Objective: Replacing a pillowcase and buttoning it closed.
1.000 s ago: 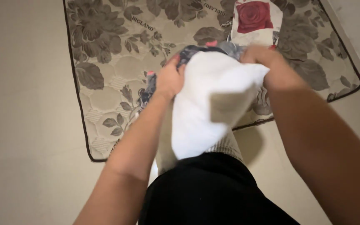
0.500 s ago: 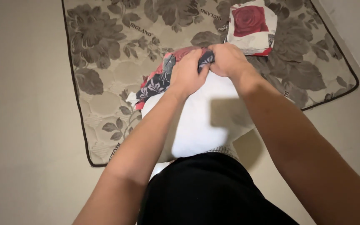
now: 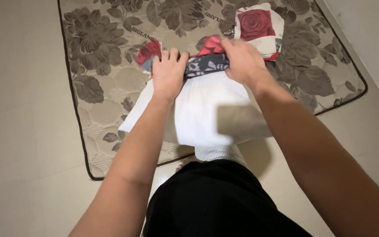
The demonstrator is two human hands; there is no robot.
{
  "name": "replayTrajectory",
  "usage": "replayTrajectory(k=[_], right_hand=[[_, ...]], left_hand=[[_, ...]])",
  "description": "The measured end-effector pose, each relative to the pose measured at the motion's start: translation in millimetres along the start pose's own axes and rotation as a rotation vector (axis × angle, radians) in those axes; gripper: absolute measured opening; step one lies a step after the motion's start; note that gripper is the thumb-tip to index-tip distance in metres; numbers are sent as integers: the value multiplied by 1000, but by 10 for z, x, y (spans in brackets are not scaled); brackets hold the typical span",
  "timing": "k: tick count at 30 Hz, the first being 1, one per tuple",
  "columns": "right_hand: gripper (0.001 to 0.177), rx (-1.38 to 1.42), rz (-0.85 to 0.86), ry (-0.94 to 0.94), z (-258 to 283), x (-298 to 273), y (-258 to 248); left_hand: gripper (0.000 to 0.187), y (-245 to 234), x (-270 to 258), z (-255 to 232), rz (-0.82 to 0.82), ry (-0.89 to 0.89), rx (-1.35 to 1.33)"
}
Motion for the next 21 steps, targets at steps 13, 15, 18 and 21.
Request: replayTrajectory(k=[13,15,18,21], right_hand=[[26,424,53,201,-520,-115,387],[30,451,30,176,-596,-145,530],[35,429,63,197,-503,-234,485],[46,281,150,266,-128,-326,108]], left_hand=[[23,126,216,94,177,-173,-458],[33,120,124,-2,194,-144,-524],[39,-51,94,-151,234,-78,-544],[41,-105,175,-112,235,0,-405]])
Point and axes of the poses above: each hand's wrist, its own x-axis towards the middle knuckle, its own y-axis out of the palm, z = x × y, the point moved 7 cm from there along x, towards the middle knuckle, and after that the axes turned 9 degrees about y, right-handed, at the moved point
